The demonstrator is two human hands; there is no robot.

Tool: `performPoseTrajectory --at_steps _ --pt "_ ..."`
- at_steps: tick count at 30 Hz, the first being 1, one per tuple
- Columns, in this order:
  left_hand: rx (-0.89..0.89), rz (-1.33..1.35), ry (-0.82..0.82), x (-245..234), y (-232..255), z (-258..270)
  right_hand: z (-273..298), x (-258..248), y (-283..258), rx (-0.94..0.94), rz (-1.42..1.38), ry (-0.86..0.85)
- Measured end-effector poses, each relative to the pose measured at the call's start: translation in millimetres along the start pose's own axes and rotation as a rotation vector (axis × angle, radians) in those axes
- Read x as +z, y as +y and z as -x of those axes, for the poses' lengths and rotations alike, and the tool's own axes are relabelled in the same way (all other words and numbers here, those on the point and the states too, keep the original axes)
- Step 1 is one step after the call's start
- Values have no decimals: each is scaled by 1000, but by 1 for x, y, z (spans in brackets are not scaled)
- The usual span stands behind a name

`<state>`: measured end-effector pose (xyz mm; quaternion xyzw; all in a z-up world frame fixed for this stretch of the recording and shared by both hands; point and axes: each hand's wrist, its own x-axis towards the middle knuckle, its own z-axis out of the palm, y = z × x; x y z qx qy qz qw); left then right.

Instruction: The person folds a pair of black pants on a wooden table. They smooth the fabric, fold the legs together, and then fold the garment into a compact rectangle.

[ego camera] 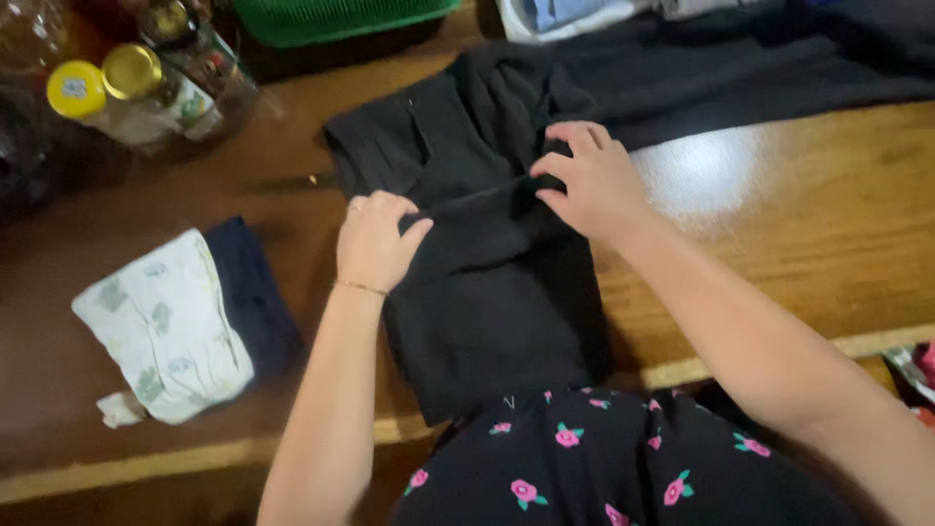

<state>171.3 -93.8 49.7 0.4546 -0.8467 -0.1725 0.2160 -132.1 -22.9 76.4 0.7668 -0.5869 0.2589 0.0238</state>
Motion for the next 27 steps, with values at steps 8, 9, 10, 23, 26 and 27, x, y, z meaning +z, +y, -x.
performPoseTrajectory --at_steps 8,9,10,23,26,27 --pt "-230 9 82 27 -31 -35 -38 56 47 274 -45 -117" --pt "-227 2 81 25 -31 -40 -38 59 46 245 -25 -59" --pt "-225 -5 77 21 -28 -43 -38 61 44 218 -6 -4" --pt "464 -26 -271 65 122 -9 -51 72 74 -42 27 24" --pt "445 24 -411 78 121 6 -58 76 88 -155 83 -14" --pt "465 14 -442 81 123 11 -57 76 89 -187 124 -14"
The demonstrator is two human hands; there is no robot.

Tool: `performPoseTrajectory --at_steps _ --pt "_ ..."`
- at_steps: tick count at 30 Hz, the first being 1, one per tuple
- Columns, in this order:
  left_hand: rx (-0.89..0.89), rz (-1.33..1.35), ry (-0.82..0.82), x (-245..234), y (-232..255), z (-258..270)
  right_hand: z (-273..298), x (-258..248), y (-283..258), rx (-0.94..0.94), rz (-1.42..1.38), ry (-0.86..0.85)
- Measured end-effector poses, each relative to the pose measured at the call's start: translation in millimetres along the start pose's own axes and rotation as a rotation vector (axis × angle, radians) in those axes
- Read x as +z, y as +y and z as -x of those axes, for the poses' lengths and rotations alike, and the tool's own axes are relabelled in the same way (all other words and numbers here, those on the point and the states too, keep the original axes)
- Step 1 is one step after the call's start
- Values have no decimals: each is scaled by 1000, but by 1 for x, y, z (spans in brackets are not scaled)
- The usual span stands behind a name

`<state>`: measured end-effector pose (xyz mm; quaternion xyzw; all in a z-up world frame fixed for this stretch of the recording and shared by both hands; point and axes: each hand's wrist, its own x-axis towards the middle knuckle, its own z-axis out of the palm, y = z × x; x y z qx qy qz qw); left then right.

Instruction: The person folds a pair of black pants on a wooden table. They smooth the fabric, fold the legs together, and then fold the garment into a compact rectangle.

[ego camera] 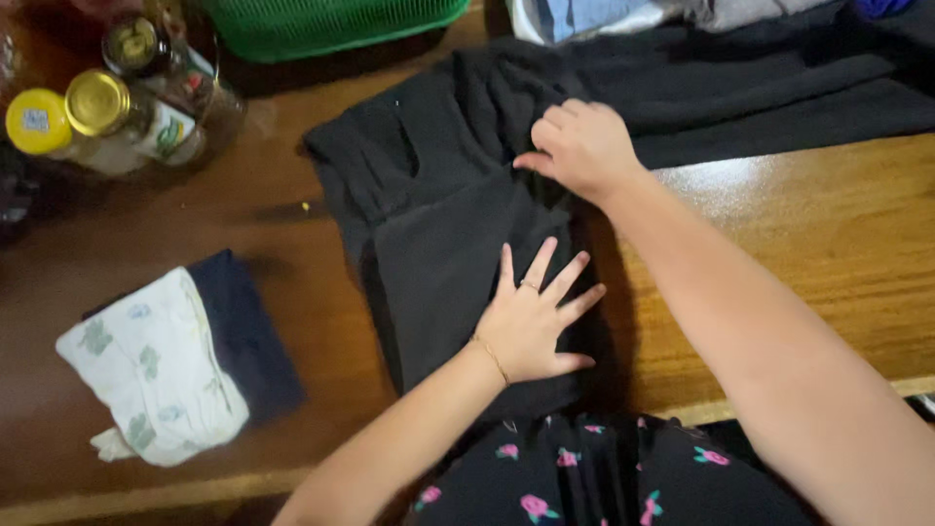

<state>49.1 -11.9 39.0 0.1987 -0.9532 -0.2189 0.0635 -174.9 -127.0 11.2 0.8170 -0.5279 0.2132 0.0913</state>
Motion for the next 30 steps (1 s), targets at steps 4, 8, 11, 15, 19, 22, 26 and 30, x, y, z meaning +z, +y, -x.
performPoseTrajectory --at_steps 4,8,11,15,19,22,26,30 --pt "167 -32 -111 1 -5 5 -10 -7 4 -25 84 41" --pt "324 8 -146 1 -5 15 -23 -28 4 103 45 107" --pt "242 172 -18 -5 -8 34 -19 -50 -3 107 -76 193" --pt "-47 172 81 -29 -34 92 29 -61 -51 50 -169 -290" --pt "-117 -46 156 -45 -46 160 94 -72 -87 32 -278 -124" --pt "-155 -96 106 -46 -39 192 130 -85 -104 23 -256 -239" --pt "-196 -32 52 -45 -37 206 149 -103 -111 -61 -238 -424" --pt "-227 24 96 -30 -37 206 158 -117 -115 -91 -371 -529"
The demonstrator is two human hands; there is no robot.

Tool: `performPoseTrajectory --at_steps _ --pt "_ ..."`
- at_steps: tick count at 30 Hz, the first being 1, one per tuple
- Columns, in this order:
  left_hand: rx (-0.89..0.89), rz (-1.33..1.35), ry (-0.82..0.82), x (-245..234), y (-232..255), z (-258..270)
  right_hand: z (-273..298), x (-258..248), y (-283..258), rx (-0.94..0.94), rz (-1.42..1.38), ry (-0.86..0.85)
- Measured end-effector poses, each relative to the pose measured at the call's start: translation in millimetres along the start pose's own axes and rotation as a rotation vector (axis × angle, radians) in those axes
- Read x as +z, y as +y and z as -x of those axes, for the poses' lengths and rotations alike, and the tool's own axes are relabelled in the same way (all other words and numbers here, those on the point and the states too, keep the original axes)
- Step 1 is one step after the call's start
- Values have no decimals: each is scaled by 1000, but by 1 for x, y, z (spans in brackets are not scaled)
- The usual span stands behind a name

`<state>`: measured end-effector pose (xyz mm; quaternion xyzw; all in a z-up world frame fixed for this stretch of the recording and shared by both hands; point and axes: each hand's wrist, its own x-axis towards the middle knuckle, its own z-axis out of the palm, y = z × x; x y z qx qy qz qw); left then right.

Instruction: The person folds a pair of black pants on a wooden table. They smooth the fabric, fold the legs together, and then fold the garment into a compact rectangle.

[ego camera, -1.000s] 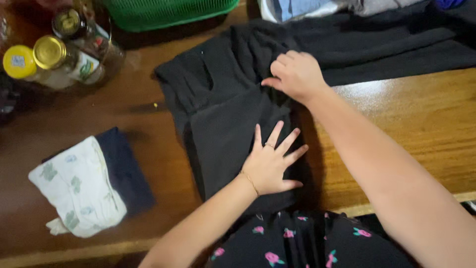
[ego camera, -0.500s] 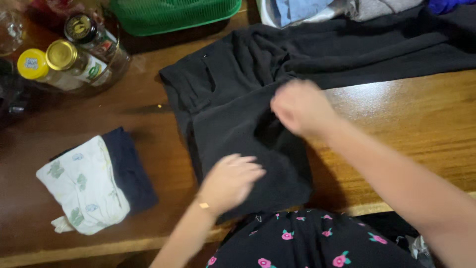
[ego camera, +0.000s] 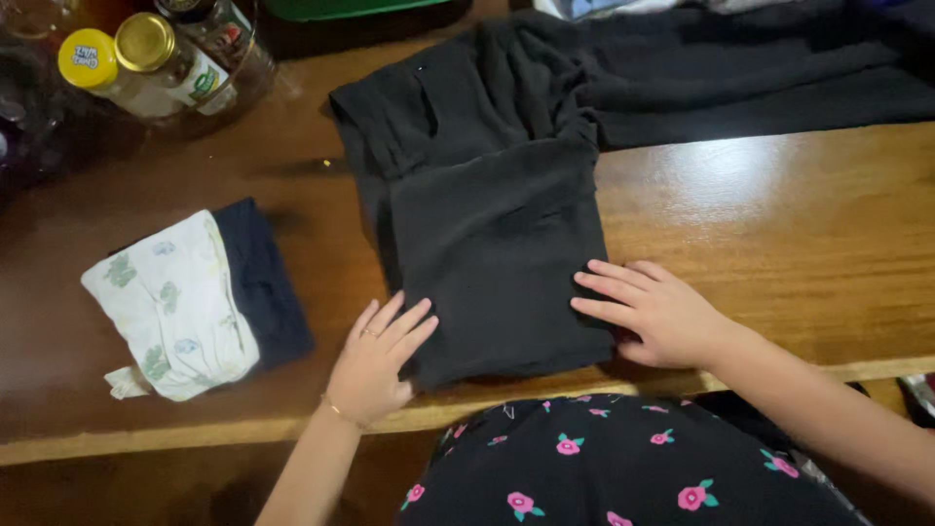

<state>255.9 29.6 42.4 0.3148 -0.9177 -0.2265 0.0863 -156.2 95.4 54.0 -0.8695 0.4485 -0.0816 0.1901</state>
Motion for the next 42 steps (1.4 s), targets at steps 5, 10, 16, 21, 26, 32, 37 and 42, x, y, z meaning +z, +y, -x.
performPoseTrajectory --at_steps 5,10,16,21,26,32,37,42 --pt "-17 -145 62 18 -2 -3 -3 7 -3 27 49 -41" --pt "30 -8 207 23 -11 -3 -8 16 4 85 3 148" --pt "-300 446 666 15 19 5 4 8 -1 450 -845 272" --pt "-336 629 872 -34 58 24 29 -21 -19 279 -1435 354" --pt "-939 593 414 -44 32 -3 -43 -19 -4 615 -1440 441" --pt "-924 1273 477 1 4 -11 -117 8 13 714 -1092 199" --pt "-813 1366 462 10 -3 -7 -125 8 10 688 -679 219" --pt "-856 850 494 0 -14 -22 -151 3 22 686 -424 147"
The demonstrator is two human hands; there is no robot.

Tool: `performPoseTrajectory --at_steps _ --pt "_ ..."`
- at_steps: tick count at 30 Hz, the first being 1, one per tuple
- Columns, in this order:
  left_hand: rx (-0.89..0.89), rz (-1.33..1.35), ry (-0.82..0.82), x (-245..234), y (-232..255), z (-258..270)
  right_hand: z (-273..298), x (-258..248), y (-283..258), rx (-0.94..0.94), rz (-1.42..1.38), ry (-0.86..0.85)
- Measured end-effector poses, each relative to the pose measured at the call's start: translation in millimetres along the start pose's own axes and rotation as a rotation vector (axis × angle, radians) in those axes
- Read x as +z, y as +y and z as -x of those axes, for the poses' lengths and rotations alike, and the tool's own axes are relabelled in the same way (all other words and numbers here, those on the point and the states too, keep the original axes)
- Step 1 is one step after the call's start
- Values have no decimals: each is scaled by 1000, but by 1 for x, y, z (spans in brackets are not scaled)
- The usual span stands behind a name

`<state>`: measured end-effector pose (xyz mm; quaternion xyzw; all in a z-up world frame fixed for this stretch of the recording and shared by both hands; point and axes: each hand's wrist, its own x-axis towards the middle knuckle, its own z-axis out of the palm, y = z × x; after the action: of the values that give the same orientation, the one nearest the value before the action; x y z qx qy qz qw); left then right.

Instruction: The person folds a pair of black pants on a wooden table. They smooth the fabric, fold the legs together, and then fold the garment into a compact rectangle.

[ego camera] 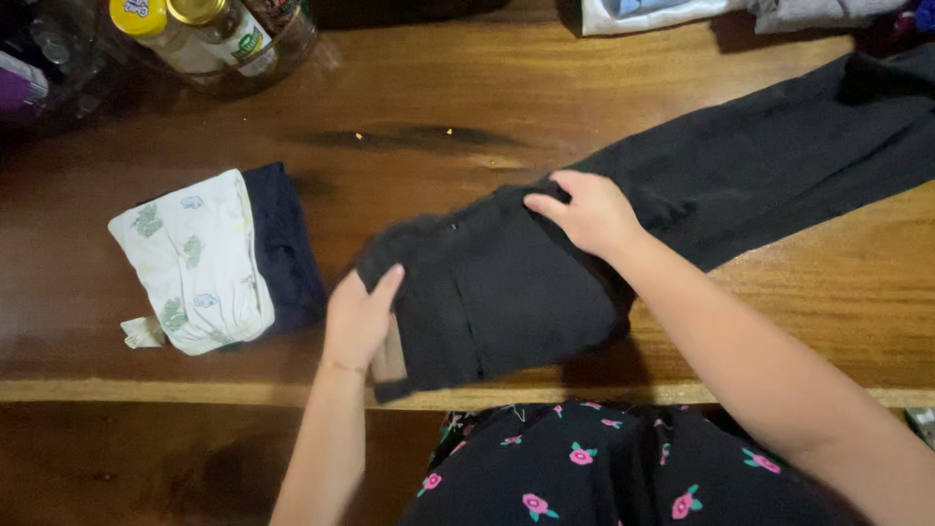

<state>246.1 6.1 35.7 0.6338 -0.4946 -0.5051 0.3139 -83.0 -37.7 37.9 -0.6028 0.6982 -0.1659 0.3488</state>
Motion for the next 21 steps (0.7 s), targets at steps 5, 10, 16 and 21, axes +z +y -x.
performPoseTrajectory --at_steps 5,10,16,21 --pt "188 -465 177 -7 8 -40 -9 -20 22 -276 -352 202" --pt "402 -681 321 -17 45 -70 49 -77 89 -147 -160 310" --pt "716 -872 81 53 112 -29 95 -81 115 -473 371 293" --pt "1232 -918 -54 165 114 20 96 -70 93 -403 543 248"
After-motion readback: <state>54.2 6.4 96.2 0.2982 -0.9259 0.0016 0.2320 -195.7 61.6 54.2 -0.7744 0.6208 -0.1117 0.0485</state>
